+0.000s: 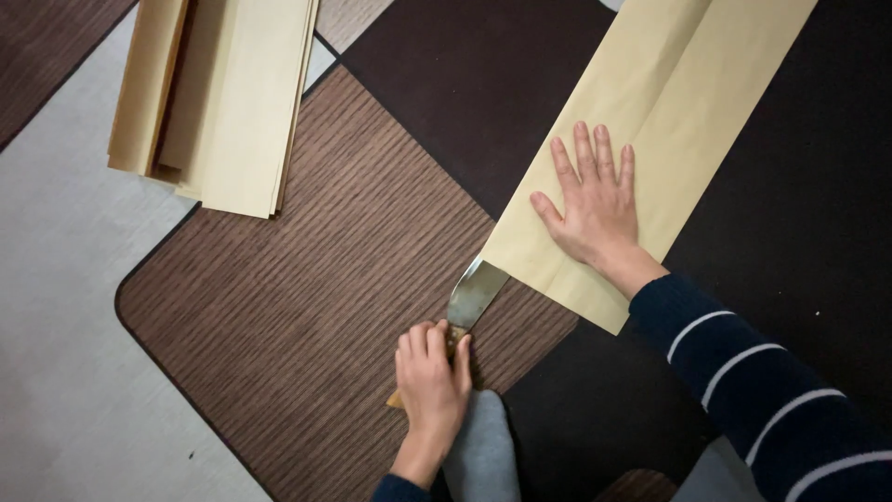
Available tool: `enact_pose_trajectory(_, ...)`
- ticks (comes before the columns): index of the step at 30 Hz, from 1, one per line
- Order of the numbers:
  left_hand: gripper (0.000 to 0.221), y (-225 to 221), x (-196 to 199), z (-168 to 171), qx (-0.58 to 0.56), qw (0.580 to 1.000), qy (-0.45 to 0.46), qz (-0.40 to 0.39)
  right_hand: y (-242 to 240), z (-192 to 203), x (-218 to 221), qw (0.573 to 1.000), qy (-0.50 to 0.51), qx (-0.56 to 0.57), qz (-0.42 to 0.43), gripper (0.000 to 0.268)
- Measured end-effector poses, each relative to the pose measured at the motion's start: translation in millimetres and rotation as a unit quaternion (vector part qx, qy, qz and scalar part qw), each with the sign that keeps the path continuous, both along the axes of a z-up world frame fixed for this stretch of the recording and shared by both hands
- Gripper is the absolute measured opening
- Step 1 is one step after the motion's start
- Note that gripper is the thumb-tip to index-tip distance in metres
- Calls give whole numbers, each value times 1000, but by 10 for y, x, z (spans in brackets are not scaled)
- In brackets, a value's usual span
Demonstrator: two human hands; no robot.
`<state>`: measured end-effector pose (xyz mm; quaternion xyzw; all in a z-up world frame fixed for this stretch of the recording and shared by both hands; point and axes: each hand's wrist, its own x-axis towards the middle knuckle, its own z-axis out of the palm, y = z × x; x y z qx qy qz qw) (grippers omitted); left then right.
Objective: Scoring thin cardboard sheets with a knife and folding them along the lines to prepare packaging.
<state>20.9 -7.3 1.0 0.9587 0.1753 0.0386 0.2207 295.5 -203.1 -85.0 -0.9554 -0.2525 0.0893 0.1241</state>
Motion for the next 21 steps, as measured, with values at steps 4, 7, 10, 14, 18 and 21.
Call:
enact_pose_trajectory(4, 35, 80, -237, -118, 1, 1000, 16, 5, -12, -11, -3, 1000, 3, -2, 4, 93)
enact_pose_trajectory(7, 37, 197, -490, -141, 12, 1000, 4, 15, -3, -1, -27, 1000, 17, -4, 10, 94)
enact_pose_trajectory(10, 39, 219, -630, -120, 5, 1000, 3, 25, 0, 43, -120, 1000, 1, -5, 22, 93)
enact_pose_trajectory(14, 39, 114, -427, -78, 7, 1000, -6, 9, -16, 40, -145, 1000, 7, -9, 19, 92)
enact_pose_trajectory(18, 33, 20, -147, -42, 4, 1000, -9, -6, -16, 11, -148, 1000, 6, -1, 21, 93)
enact_pose_trajectory(21, 40, 76, -341, -95, 21, 1000, 9, -6, 9, 67, -257, 1000, 18, -8, 22, 93)
